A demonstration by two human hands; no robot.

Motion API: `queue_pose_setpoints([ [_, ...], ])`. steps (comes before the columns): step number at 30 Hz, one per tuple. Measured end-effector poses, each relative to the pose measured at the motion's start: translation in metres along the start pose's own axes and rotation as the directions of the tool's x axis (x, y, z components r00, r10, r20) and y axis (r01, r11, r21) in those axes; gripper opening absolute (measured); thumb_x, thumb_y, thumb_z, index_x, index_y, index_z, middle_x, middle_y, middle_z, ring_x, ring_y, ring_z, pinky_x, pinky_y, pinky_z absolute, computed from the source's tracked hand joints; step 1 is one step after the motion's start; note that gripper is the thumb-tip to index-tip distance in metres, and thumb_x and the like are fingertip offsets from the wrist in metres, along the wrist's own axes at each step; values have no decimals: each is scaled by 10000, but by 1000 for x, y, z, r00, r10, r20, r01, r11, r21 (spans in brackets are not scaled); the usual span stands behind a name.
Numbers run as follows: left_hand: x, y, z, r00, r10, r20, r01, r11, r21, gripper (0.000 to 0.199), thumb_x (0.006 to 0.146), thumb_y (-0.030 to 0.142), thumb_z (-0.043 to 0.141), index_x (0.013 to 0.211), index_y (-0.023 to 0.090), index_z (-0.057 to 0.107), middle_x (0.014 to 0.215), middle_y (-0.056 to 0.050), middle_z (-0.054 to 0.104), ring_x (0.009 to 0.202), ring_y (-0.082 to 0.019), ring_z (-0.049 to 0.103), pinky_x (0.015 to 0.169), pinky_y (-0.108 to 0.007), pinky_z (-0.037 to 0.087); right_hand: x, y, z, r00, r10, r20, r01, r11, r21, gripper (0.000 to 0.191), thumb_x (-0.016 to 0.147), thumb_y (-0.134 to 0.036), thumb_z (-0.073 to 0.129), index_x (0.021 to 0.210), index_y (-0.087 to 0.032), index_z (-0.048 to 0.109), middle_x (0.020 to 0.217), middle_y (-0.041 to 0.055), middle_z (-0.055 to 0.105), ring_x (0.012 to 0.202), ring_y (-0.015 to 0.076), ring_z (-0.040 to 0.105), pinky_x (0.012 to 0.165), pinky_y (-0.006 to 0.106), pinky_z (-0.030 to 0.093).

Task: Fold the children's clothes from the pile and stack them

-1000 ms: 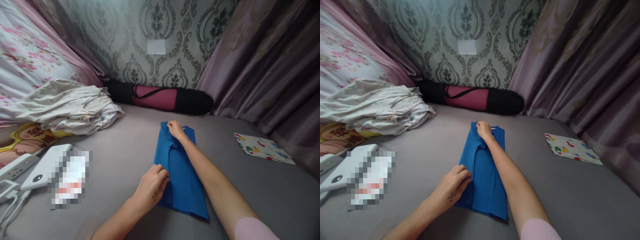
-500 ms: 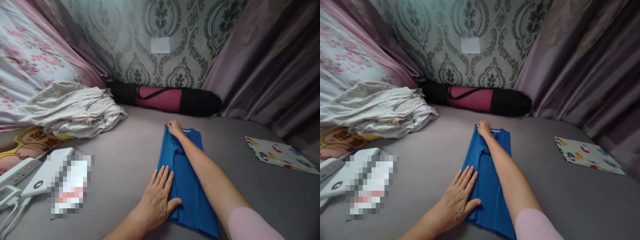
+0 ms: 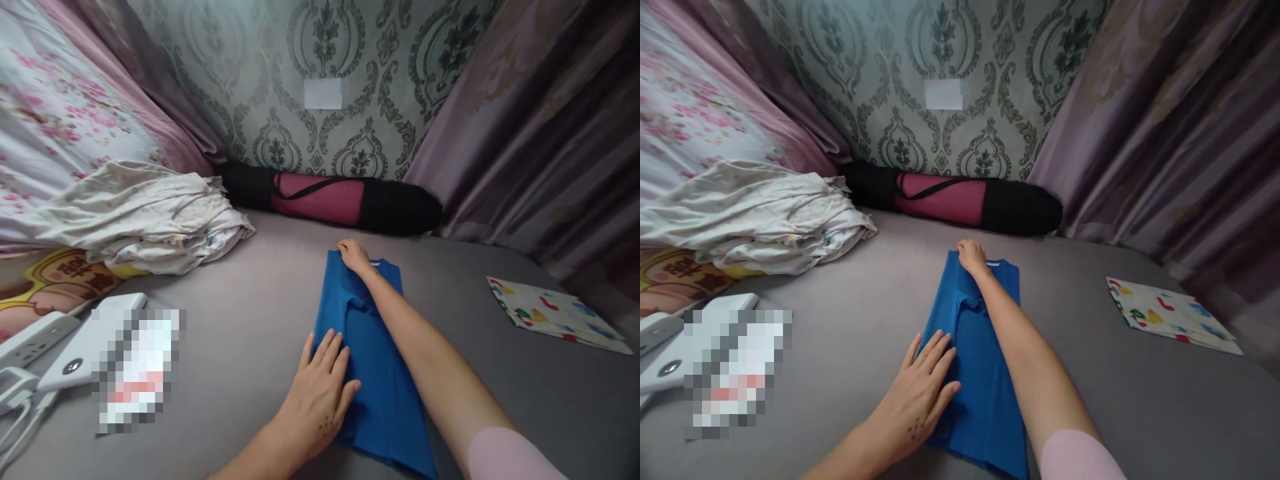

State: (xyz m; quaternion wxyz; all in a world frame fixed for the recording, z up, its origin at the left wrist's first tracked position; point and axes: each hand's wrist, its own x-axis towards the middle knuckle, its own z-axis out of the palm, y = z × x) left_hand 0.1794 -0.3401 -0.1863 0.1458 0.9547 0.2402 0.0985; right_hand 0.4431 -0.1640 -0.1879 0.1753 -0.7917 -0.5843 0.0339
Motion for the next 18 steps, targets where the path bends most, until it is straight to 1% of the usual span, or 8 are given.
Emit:
queue_pose_setpoints([
  [2, -1, 0, 4, 999, 37, -17, -36, 999, 6, 513, 994, 444, 291, 1426, 187, 395, 1516, -98, 353, 1434, -258, 233, 1174, -510, 199, 0, -6, 1, 1000, -25, 13, 25, 1000, -3, 316, 964, -244, 395, 1097, -230, 682, 1158, 71, 662, 1110, 205, 562, 935, 291, 387],
  [4, -3, -2, 9, 998, 66, 7, -66, 998, 12, 569, 982, 487, 305, 1460, 180, 339, 1531, -110, 314, 1434, -264, 229, 1167, -489, 231, -3, -17, 10, 998, -52, 24, 52, 999, -5, 342, 972, -256, 371, 1153, -217, 658, 1226, 85, 636, 1176, 212, 527, 994, 319, 354],
  [7, -5, -5, 14, 994, 84, 67, -86, 996, 17, 663, 959, 553, 307, 1489, 155, 278, 1544, -138, 258, 1433, -282, 220, 1152, -474, 269, -11, -31, 31, 995, -78, 65, 80, 997, -20, 448, 982, -337, 339, 1348, -141, 510, 1433, 128, 472, 1358, 244, 348, 1113, 404, 217],
  [9, -5, -4, 12, 992, 88, 87, -90, 996, 13, 678, 955, 563, 307, 1491, 149, 273, 1545, -144, 247, 1435, -287, 208, 1153, -480, 265, -13, -36, 40, 992, -71, 106, 76, 996, -43, 554, 982, -407, 306, 1432, -96, 389, 1519, 142, 338, 1429, 257, 205, 1149, 454, 112],
  [12, -4, -1, 5, 993, 79, 87, -77, 997, -29, 656, 953, 562, 320, 1463, 149, 333, 1538, -145, 272, 1433, -285, 219, 1158, -494, 250, -13, -36, 37, 980, -83, 181, 87, 996, -15, 624, 981, -443, 206, 1482, -81, 286, 1558, 129, 247, 1451, 242, 136, 1164, 451, 65],
  [15, 0, -1, -3, 1000, 0, 1, 0, 991, -135, 527, 985, 475, 308, 1386, 160, 440, 1478, -121, 413, 1395, -245, 332, 1150, -469, 293, -17, -31, 17, 971, -91, 219, 69, 992, 102, 656, 974, -431, 107, 1509, -61, 197, 1581, 119, 167, 1458, 218, 114, 1170, 394, 109],
  [17, 2, -5, -3, 985, -99, -143, 65, 973, -223, 436, 997, 395, 315, 1314, 157, 494, 1385, -119, 527, 1333, -223, 433, 1115, -441, 362, -30, -29, 5, 973, -101, 208, 77, 990, 120, 668, 968, -434, 104, 1512, -52, 173, 1587, 120, 136, 1462, 219, 85, 1172, 393, 104],
  [18, 3, -7, -2, 963, -148, -225, 86, 961, -262, 398, 992, 365, 335, 1282, 154, 508, 1338, -127, 565, 1297, -222, 475, 1088, -433, 398, -39, -29, 1, 972, -114, 206, 95, 990, 102, 678, 965, -449, 120, 1511, -53, 180, 1586, 122, 136, 1463, 226, 74, 1173, 408, 84],
])
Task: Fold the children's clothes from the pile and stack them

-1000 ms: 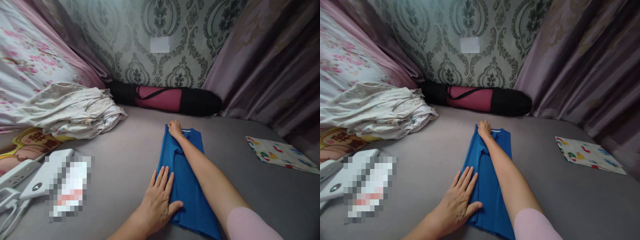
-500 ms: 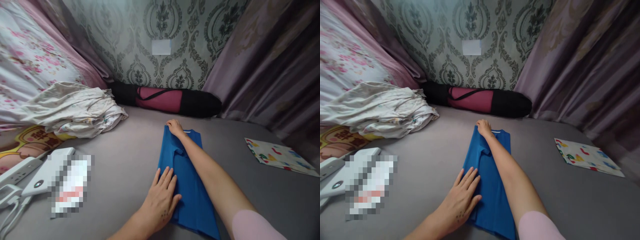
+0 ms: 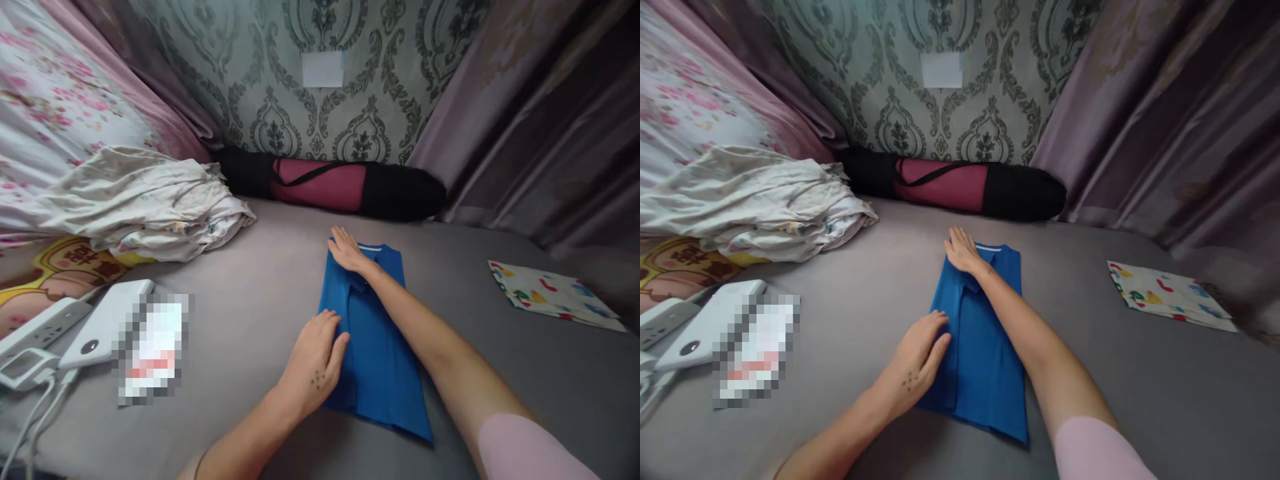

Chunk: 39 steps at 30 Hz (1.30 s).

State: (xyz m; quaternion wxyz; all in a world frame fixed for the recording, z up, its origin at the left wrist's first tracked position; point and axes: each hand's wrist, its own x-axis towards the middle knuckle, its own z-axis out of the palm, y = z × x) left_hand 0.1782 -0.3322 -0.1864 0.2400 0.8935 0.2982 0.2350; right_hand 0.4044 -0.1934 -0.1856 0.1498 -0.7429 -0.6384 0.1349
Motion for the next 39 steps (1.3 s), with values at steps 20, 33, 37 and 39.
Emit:
queue_pose_setpoints([
  [20, 15, -14, -15, 934, -341, -107, 294, 903, -313, 247, 915, 288, 436, 1039, 183, 621, 949, -73, 696, 876, -202, 653, 745, -311, 498, -58, 13, 14, 979, 170, -114, -190, 961, -202, 688, 976, -484, 155, 1491, -36, 235, 1573, 153, 169, 1458, 259, 79, 1159, 491, 26],
  [33, 25, -43, -6, 861, -461, -215, 270, 773, -574, 206, 832, 227, 446, 921, 166, 621, 914, -76, 696, 905, -194, 652, 819, -329, 496, -99, -33, 19, 991, -132, 22, 134, 978, -161, 725, 967, -530, 142, 1499, -44, 220, 1581, 137, 141, 1462, 257, 65, 1166, 497, 19],
  [37, 27, -48, -6, 841, -487, -237, 260, 746, -613, 200, 818, 242, 461, 926, 161, 609, 945, -89, 697, 928, -198, 657, 844, -344, 492, -110, -43, 34, 960, -267, 84, 278, 943, -182, 747, 961, -563, 118, 1483, -54, 280, 1569, 143, 194, 1459, 246, 100, 1174, 461, 46],
  [39, 28, -50, -7, 834, -498, -237, 259, 733, -629, 198, 811, 256, 475, 923, 159, 607, 946, -92, 696, 939, -201, 657, 847, -341, 493, -117, -44, 37, 945, -307, 110, 323, 928, -185, 735, 960, -564, 150, 1479, -64, 295, 1563, 147, 214, 1457, 248, 113, 1174, 468, 50],
])
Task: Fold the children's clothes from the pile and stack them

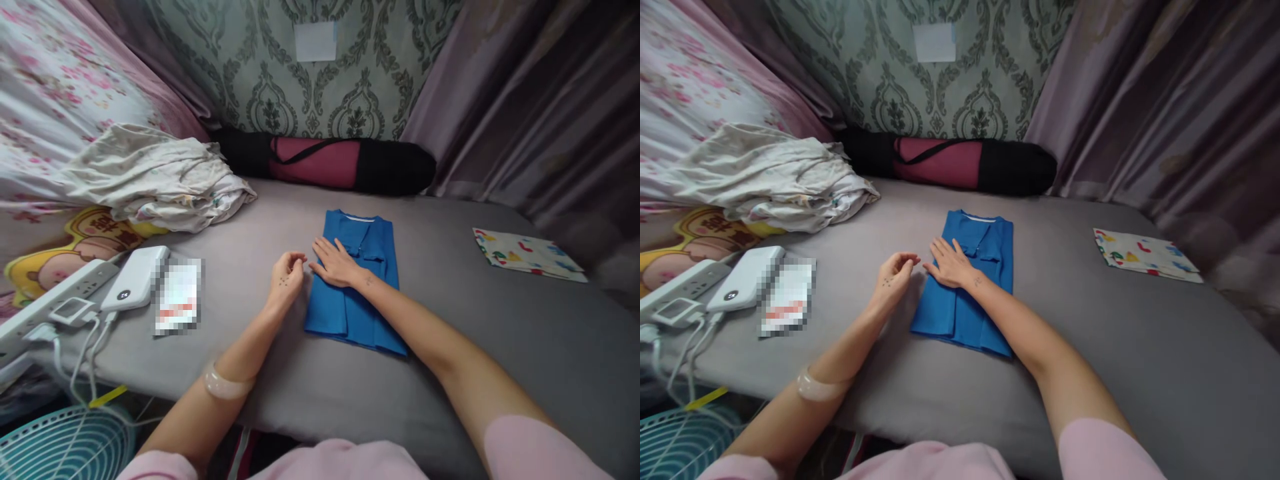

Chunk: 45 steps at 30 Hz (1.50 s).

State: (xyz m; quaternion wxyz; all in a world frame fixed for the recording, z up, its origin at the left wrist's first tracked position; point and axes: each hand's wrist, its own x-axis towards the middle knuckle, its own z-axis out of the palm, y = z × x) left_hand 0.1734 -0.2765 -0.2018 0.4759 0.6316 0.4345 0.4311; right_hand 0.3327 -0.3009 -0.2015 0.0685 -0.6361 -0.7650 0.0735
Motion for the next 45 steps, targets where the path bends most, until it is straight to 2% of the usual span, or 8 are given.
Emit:
queue_pose_setpoints([
  [18, 2, 5, -7, 1000, -3, 6, 3, 1000, 5, 284, 754, 374, 564, 925, 152, 611, 908, -88, 687, 909, -210, 650, 837, -339, 495, -111, -84, -28, 892, -442, 94, 399, 867, 298, 634, 967, -468, 348, 1511, -162, 235, 1557, 103, 260, 1444, 198, 183, 1190, 406, 110],
  [24, -1, 6, -5, 999, -21, 33, 21, 1000, 6, 296, 749, 380, 574, 935, 152, 607, 953, -114, 695, 946, -227, 650, 871, -370, 492, -69, -33, -16, 1000, -5, -29, 8, 993, 115, 641, 989, -462, 245, 1503, -80, 229, 1575, 139, 152, 1462, 235, 63, 1188, 450, 71],
  [29, -7, 4, -2, 983, 39, 181, -57, 994, 97, 258, 815, 353, 487, 943, 164, 608, 949, -101, 702, 944, -222, 660, 880, -385, 503, -67, -15, -13, 997, 10, 80, -20, 991, 129, 691, 975, -518, 218, 1503, -73, 228, 1575, 138, 154, 1459, 241, 85, 1187, 447, 88],
  [32, -15, 5, 0, 914, 218, 343, -316, 912, 263, 289, 890, 331, 417, 1051, 185, 606, 1066, -108, 689, 1036, -220, 636, 949, -402, 477, -92, -12, -22, 999, 43, 9, -44, 990, 137, 687, 974, -532, 188, 1515, -109, 207, 1580, 113, 150, 1461, 221, 70, 1189, 436, 82],
  [34, -23, 6, 3, 808, 354, 471, -534, 778, 330, 345, 921, 344, 409, 1180, 183, 570, 1229, -132, 629, 1201, -238, 551, 1041, -434, 413, -111, -3, -25, 983, 162, -81, -155, 984, 91, 696, 968, -540, 196, 1521, -117, 186, 1584, 109, 130, 1463, 227, 55, 1188, 441, 70],
  [37, -36, 7, 8, 673, 377, 637, -699, 606, 379, 483, 950, 433, 385, 1325, 145, 485, 1421, -156, 478, 1386, -266, 344, 1135, -481, 291, -130, 15, -20, 874, 462, -150, -461, 886, 47, 758, 954, -559, 193, 1514, -48, 165, 1577, 165, 115, 1459, 279, 65, 1177, 470, 91],
  [40, -45, 6, 12, 637, 238, 733, -715, 537, 447, 617, 955, 528, 323, 1397, 109, 419, 1502, -170, 355, 1429, -283, 236, 1155, -490, 243, -136, 26, -8, 802, 588, -101, -588, 808, 37, 815, 942, -585, 178, 1489, 17, 203, 1561, 215, 147, 1451, 315, 103, 1167, 476, 120],
  [45, -47, 2, 12, 604, 155, 782, -730, 503, 463, 646, 956, 561, 292, 1425, 129, 401, 1522, -164, 309, 1430, -277, 230, 1154, -476, 241, -133, 22, -5, 853, 512, -104, -517, 856, -22, 791, 941, -585, 200, 1468, -1, 287, 1544, 217, 227, 1439, 323, 159, 1151, 485, 142],
])
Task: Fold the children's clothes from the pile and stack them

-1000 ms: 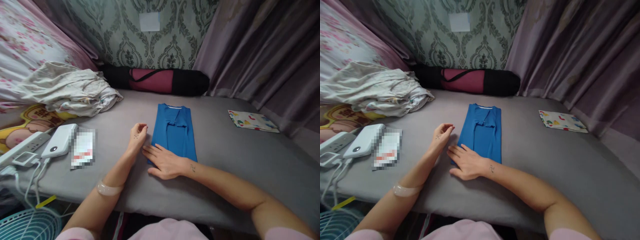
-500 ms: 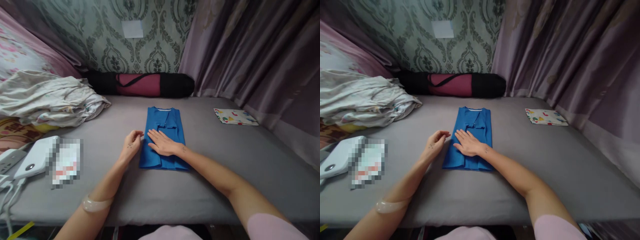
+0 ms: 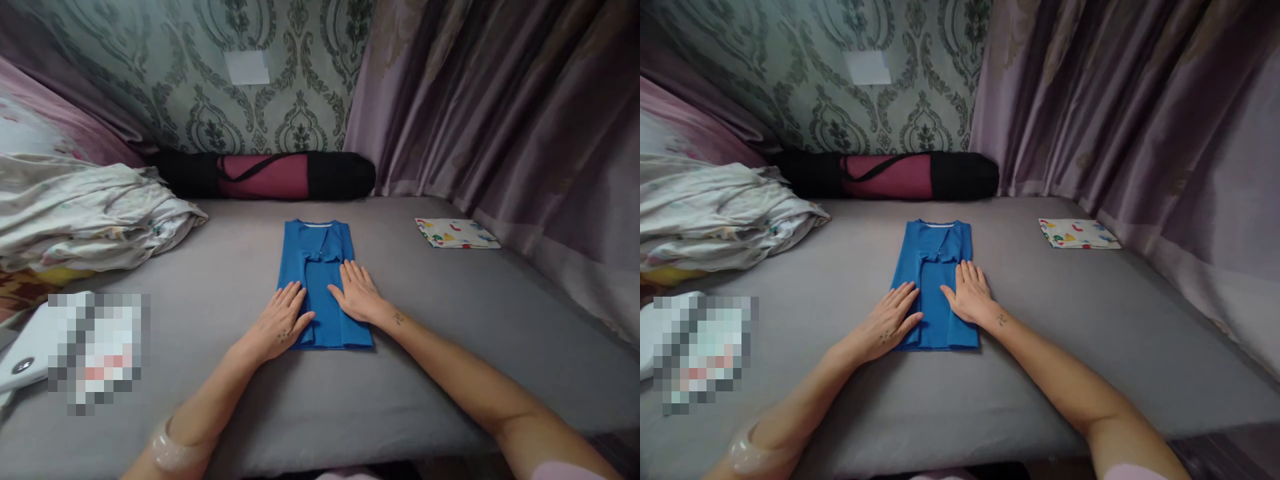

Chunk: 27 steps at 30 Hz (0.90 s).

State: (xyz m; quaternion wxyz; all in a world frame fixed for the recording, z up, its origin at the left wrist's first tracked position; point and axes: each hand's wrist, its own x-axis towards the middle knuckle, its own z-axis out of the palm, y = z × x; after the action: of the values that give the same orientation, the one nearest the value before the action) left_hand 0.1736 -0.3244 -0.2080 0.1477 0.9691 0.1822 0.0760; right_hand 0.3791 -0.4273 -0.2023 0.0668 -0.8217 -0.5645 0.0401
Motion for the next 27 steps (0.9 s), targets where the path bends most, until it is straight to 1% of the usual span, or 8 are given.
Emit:
queue_pose_setpoints([
  [4, 0, 0, 0, 1000, 4, -18, -4, 1000, 5, 637, 954, 565, 299, 1418, 144, 418, 1516, -156, 328, 1423, -276, 255, 1150, -477, 248, 12, 2, -21, 997, -20, -77, 16, 998, -54, 535, 975, -430, 261, 1222, -114, 613, 1325, 184, 532, 1247, 308, 439, 1054, 459, 300],
  [6, 0, 0, 0, 1000, -2, -26, 1, 1000, -1, 639, 952, 570, 301, 1409, 143, 431, 1511, -160, 337, 1419, -281, 265, 1146, -483, 254, 24, 4, -30, 990, -26, -137, 17, 998, -64, 416, 969, -324, 310, 1102, -164, 670, 1178, 145, 601, 1116, 270, 510, 972, 403, 375],
  [8, -1, 1, -2, 1000, -5, -28, 5, 1000, -10, 643, 951, 574, 299, 1402, 139, 440, 1508, -163, 341, 1417, -287, 270, 1143, -489, 259, 39, 6, -34, 984, -62, -170, 49, 996, -80, 341, 939, -236, 368, 1096, -183, 665, 1131, 124, 607, 1072, 253, 519, 929, 366, 403],
  [11, -1, 3, -4, 1000, -6, -12, 6, 1000, -13, 649, 952, 575, 285, 1400, 131, 440, 1510, -163, 337, 1419, -287, 266, 1146, -487, 255, 60, 7, -33, 988, -92, -125, 81, 992, -92, 329, 892, -152, 402, 1090, -174, 664, 1128, 128, 606, 1073, 250, 530, 910, 345, 420],
  [14, -1, 3, -6, 1000, -12, 4, 12, 1000, -8, 653, 954, 572, 281, 1399, 121, 437, 1511, -167, 334, 1420, -288, 264, 1148, -484, 252, 76, 6, -27, 998, -30, -62, 28, 999, -27, 338, 878, -133, 394, 1062, -160, 676, 1109, 138, 636, 1048, 247, 577, 893, 335, 439],
  [19, -1, 3, -5, 1000, -3, -11, 3, 1000, -3, 641, 953, 565, 298, 1389, 120, 446, 1503, -175, 349, 1413, -295, 280, 1140, -493, 268, 93, 5, -17, 989, 128, -76, -105, 961, 256, 305, 867, -178, 437, 1015, -189, 704, 1012, 77, 718, 989, 222, 642, 885, 302, 474],
  [24, 0, 4, -8, 1000, 12, -1, -12, 999, 33, 608, 970, 528, 280, 1391, 121, 443, 1499, -169, 357, 1405, -289, 298, 1134, -482, 288, 86, 21, -16, 982, 188, -5, -148, 788, 597, 427, 915, -165, 310, 1244, -120, 579, 1052, 104, 715, 844, 167, 691, 796, 304, 541],
  [27, 1, 4, -8, 1000, 1, -17, 1, 998, 69, 566, 993, 465, 236, 1376, 115, 463, 1479, -155, 400, 1402, -280, 308, 1139, -476, 285, 64, 31, -16, 965, 190, -180, -81, 870, 486, 466, 926, -166, 245, 1261, -99, 561, 1162, 140, 669, 1030, 188, 650, 930, 339, 494],
])
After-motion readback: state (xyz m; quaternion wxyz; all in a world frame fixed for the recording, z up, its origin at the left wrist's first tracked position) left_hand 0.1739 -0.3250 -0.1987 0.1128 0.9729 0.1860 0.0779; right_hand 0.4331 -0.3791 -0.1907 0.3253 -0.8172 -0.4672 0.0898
